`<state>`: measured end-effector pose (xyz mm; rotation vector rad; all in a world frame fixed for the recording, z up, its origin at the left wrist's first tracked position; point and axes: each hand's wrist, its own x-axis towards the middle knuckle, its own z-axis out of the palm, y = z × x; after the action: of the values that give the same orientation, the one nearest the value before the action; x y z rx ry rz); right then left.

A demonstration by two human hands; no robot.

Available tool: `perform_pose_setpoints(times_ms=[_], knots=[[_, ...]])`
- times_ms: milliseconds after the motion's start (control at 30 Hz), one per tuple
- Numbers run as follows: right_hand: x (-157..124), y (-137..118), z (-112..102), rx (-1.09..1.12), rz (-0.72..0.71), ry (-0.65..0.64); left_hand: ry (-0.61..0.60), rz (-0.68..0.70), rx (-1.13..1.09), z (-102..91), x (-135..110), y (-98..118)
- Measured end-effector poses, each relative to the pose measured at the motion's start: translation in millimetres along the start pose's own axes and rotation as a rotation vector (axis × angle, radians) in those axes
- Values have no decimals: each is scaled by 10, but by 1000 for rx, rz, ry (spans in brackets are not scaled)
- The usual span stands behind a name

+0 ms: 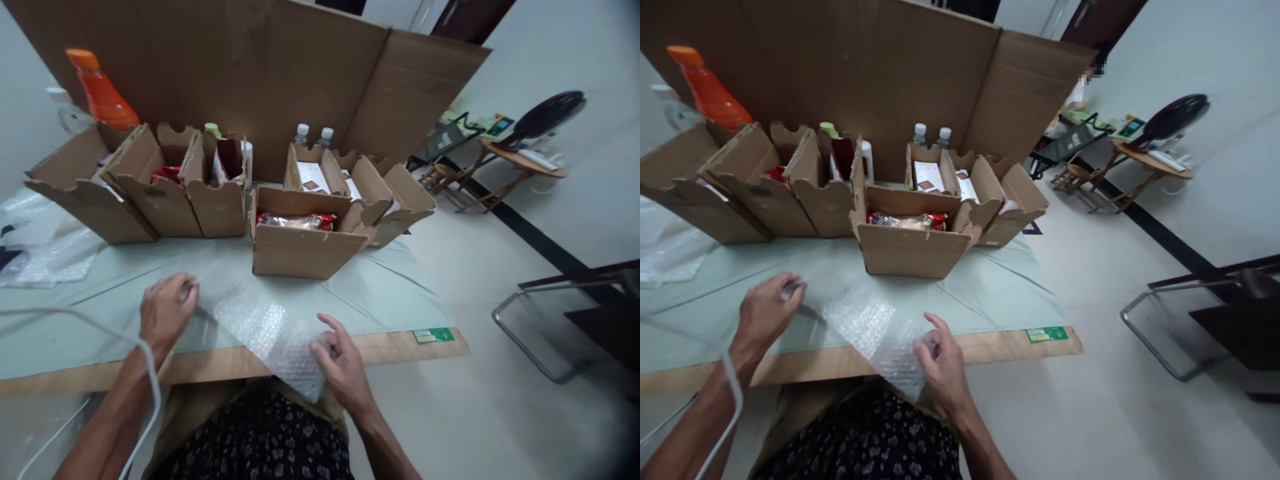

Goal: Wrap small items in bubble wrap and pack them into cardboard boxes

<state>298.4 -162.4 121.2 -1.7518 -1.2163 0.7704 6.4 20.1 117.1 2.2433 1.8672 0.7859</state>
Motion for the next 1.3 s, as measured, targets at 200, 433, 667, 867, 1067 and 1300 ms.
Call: perform_pose_setpoints(times_ms=[200,433,667,867,1067,1300], knots=[[-342,-72,674,216,98,-252,48,67,-150,147,424,165],[-258,-251,651,563,293,-426,-419,418,-487,-333,-876,10],[70,-512,757,845,380,-339,-202,217,-543,-239,-1114,237],[199,-436,695,629,145,-269,-193,-109,-390,68,-660,200],[273,-297,728,-258,-537,-242,-190,-99,-336,186,-696,155],[388,-223,947,-528,-741,-299,-75,49,-285,12,-801,144]])
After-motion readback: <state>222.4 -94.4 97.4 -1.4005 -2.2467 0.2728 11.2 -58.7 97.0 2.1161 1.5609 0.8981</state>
